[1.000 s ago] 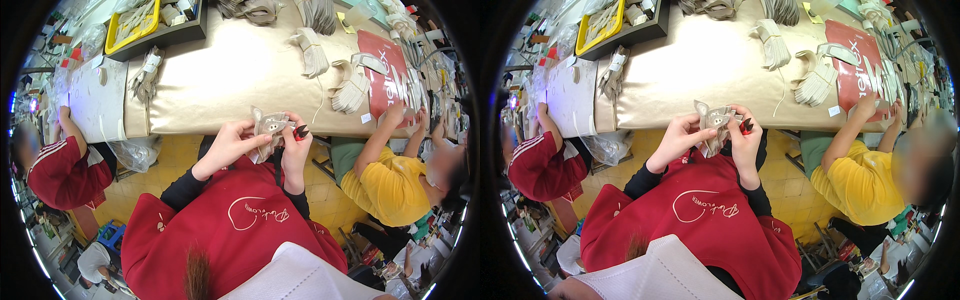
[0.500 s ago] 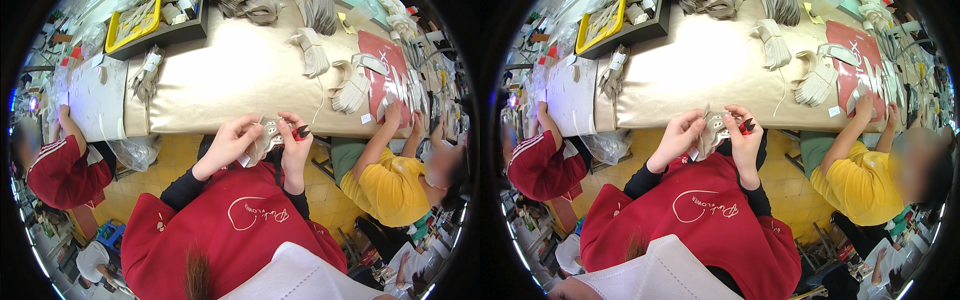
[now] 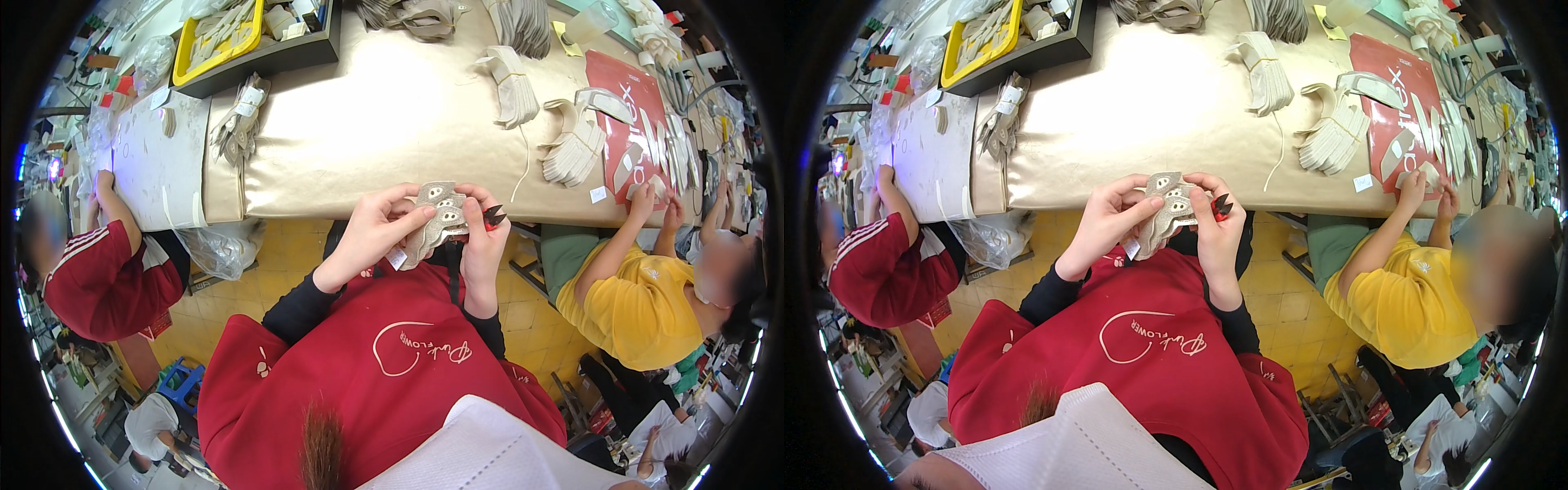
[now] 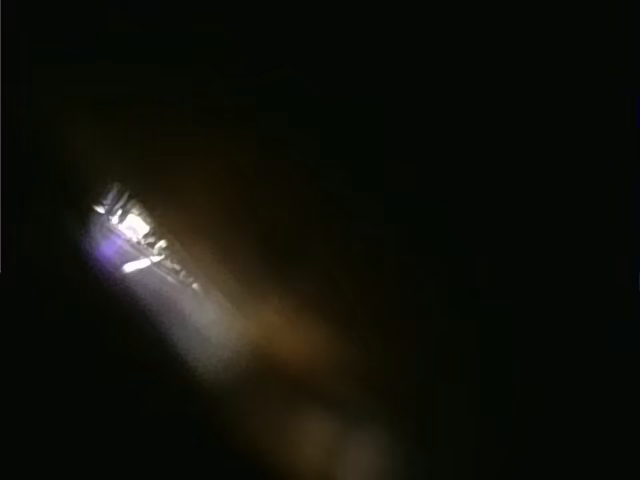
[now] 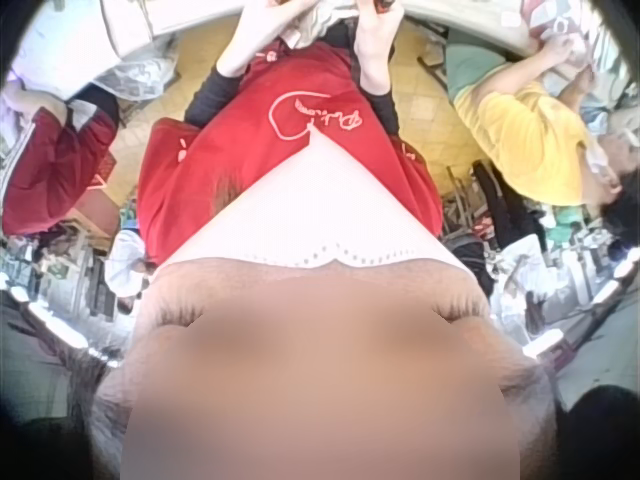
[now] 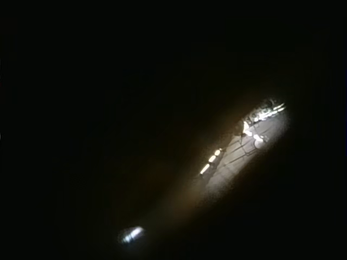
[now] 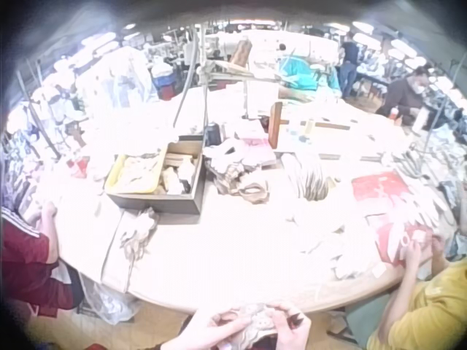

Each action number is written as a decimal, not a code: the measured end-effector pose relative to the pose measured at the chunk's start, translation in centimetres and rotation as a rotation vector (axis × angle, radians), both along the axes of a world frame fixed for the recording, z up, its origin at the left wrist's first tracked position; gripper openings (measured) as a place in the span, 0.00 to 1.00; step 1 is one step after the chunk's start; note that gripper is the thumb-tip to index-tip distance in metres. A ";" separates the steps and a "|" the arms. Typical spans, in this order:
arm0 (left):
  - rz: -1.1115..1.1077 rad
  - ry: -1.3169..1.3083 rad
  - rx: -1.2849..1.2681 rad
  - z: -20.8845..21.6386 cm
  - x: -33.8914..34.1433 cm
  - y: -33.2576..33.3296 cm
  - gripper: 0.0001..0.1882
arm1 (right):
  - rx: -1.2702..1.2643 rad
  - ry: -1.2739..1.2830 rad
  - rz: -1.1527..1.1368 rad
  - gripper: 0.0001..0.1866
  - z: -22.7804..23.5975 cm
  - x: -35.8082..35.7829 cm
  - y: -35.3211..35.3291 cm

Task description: The person trims the edges of small fabric pieces using a red utility knife. They handle the pieces one at a time, cut along the edges, and stack the trimmed pieces on the table.

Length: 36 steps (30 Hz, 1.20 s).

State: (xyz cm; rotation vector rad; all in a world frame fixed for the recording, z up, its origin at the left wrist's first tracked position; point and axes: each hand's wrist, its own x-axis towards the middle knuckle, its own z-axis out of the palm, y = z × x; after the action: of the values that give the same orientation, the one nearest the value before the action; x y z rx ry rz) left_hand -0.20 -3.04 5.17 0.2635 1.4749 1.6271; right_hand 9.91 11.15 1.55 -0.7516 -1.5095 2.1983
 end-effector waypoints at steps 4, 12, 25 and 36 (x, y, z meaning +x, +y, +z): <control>0.001 0.005 -0.025 -0.7 0.1 0.0 0.15 | 0.006 0.010 0.023 0.14 -0.1 -0.1 0.0; -0.090 0.201 -0.095 -1.1 -0.1 -0.2 0.14 | 0.053 -0.105 0.047 0.10 0.3 0.0 0.1; -0.066 -0.026 -0.182 -4.7 -2.3 -2.8 0.41 | 0.429 0.473 -0.195 0.11 0.0 1.2 1.7; -0.231 -0.671 0.342 -5.8 -1.7 0.8 0.24 | 0.497 0.518 0.256 0.11 1.7 1.7 2.3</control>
State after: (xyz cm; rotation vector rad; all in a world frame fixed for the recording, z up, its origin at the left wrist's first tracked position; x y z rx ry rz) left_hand -1.88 -2.20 -0.63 0.0570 0.6378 1.5596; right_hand 11.57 13.43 3.21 0.1655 -1.8101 1.8407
